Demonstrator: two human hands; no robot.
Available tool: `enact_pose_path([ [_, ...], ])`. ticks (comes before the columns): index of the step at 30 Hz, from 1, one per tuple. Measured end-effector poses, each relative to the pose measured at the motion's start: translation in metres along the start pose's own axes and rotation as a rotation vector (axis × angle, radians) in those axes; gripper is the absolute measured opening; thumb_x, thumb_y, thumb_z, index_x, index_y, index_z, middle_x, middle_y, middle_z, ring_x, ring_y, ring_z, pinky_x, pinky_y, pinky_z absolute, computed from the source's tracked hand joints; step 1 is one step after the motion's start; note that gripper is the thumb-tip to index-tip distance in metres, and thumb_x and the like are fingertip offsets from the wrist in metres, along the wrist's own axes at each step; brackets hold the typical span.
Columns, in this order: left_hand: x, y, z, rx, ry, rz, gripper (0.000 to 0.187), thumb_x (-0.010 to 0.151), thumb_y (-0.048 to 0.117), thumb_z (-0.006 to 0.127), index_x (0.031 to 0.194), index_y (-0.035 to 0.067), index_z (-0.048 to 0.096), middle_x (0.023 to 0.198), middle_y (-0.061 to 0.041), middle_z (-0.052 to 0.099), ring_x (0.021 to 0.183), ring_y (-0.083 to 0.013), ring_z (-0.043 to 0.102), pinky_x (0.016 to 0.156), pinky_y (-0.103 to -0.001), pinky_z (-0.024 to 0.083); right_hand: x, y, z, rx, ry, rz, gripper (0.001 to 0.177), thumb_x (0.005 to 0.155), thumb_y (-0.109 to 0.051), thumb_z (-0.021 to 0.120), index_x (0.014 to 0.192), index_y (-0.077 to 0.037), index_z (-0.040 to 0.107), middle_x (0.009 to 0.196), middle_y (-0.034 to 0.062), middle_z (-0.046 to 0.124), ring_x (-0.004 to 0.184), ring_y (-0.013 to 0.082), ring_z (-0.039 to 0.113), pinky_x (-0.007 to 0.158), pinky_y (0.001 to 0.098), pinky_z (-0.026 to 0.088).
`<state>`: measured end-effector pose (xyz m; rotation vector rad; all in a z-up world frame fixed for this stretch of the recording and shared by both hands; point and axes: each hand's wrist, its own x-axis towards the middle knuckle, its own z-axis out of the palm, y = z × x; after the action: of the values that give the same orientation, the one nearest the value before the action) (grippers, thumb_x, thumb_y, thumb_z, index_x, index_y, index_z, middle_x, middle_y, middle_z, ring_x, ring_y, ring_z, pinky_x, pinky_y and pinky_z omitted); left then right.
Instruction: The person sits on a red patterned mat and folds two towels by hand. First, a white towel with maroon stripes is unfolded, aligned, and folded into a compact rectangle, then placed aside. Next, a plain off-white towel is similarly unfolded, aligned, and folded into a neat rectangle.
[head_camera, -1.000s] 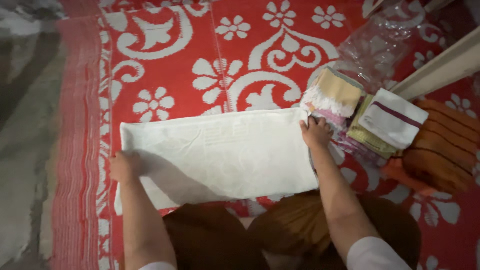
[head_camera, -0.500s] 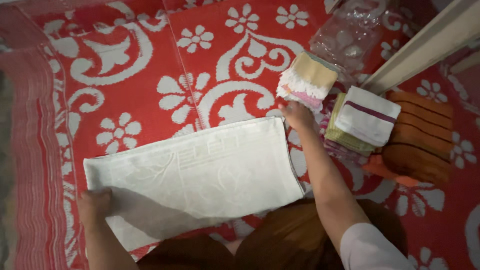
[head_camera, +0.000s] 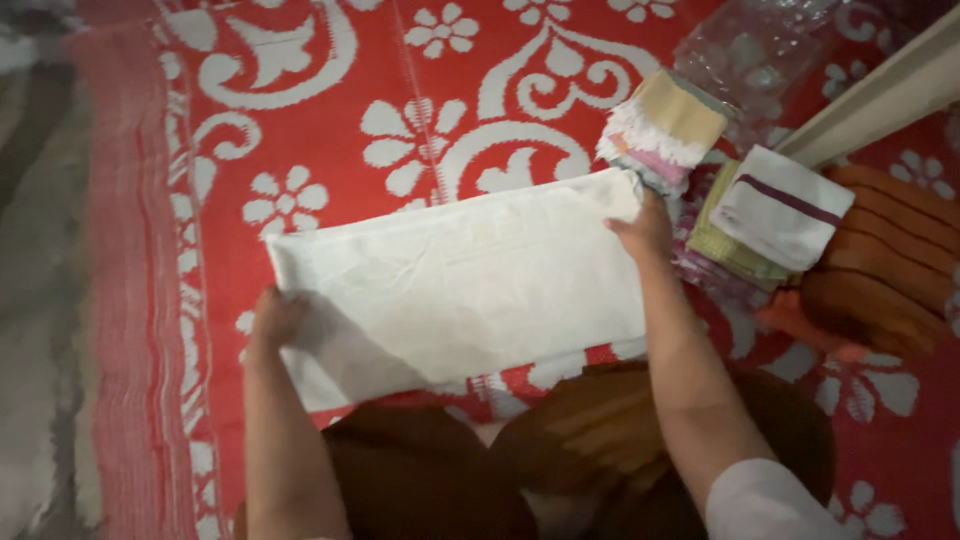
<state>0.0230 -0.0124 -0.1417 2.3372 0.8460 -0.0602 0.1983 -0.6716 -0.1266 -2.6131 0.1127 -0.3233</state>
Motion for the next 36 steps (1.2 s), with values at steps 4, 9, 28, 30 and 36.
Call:
enact_pose_path([
  [4,-0.028,0.000,-0.006,0.102,-0.094,-0.157,0.074,0.080,0.049,0.076,0.134,-0.001,0.064,0.128,-0.027,0.069,0.121,-0.0411,0.065,0.102,-0.050,0.050,-0.018,0.019,-0.023,-0.122,-0.158,0.235,0.078,0.068,-0.036,0.091,0.132,-0.001,0.063,0.137,0.0221,0.063,0.129,0.0404,0.058,0.109,0.0468,0.047],
  [9,-0.057,-0.020,-0.028,0.463,-0.449,-0.193,0.089,0.078,0.065,0.080,0.138,0.000,0.065,0.137,-0.023,0.065,0.127,-0.0360,0.061,0.108,-0.046,0.047,-0.053,0.018,-0.042,-0.247,-0.646,0.417,0.081,0.069,-0.044,0.088,0.139,-0.010,0.063,0.146,0.0215,0.057,0.135,0.0357,0.054,0.112,0.0454,0.043],
  [28,-0.100,-0.024,-0.075,-1.222,-0.393,-0.482,0.015,0.099,0.019,0.059,0.108,0.008,0.064,0.084,-0.009,0.071,0.064,-0.0193,0.067,0.052,-0.023,0.051,-0.084,-0.003,-0.110,0.933,-0.410,1.156,0.034,0.086,-0.025,0.081,0.113,-0.014,0.062,0.112,0.0078,0.065,0.090,0.0229,0.064,0.075,0.0341,0.052],
  [30,-0.098,-0.011,-0.082,-1.330,-0.245,-0.373,0.021,0.099,0.012,0.059,0.119,0.017,0.056,0.092,-0.009,0.071,0.070,-0.0177,0.067,0.056,-0.025,0.053,-0.077,-0.002,-0.113,1.262,-0.202,1.093,0.027,0.089,-0.021,0.079,0.111,-0.015,0.065,0.111,0.0065,0.065,0.090,0.0211,0.065,0.070,0.0290,0.054],
  [36,-0.097,0.006,-0.086,-1.401,-0.298,-0.242,0.025,0.102,0.016,0.061,0.124,0.006,0.069,0.102,-0.008,0.073,0.080,-0.0153,0.069,0.066,-0.025,0.058,-0.067,-0.004,-0.112,1.486,-0.113,0.975,0.021,0.096,-0.012,0.078,0.113,-0.013,0.067,0.111,0.0085,0.065,0.091,0.0208,0.066,0.067,0.0219,0.060],
])
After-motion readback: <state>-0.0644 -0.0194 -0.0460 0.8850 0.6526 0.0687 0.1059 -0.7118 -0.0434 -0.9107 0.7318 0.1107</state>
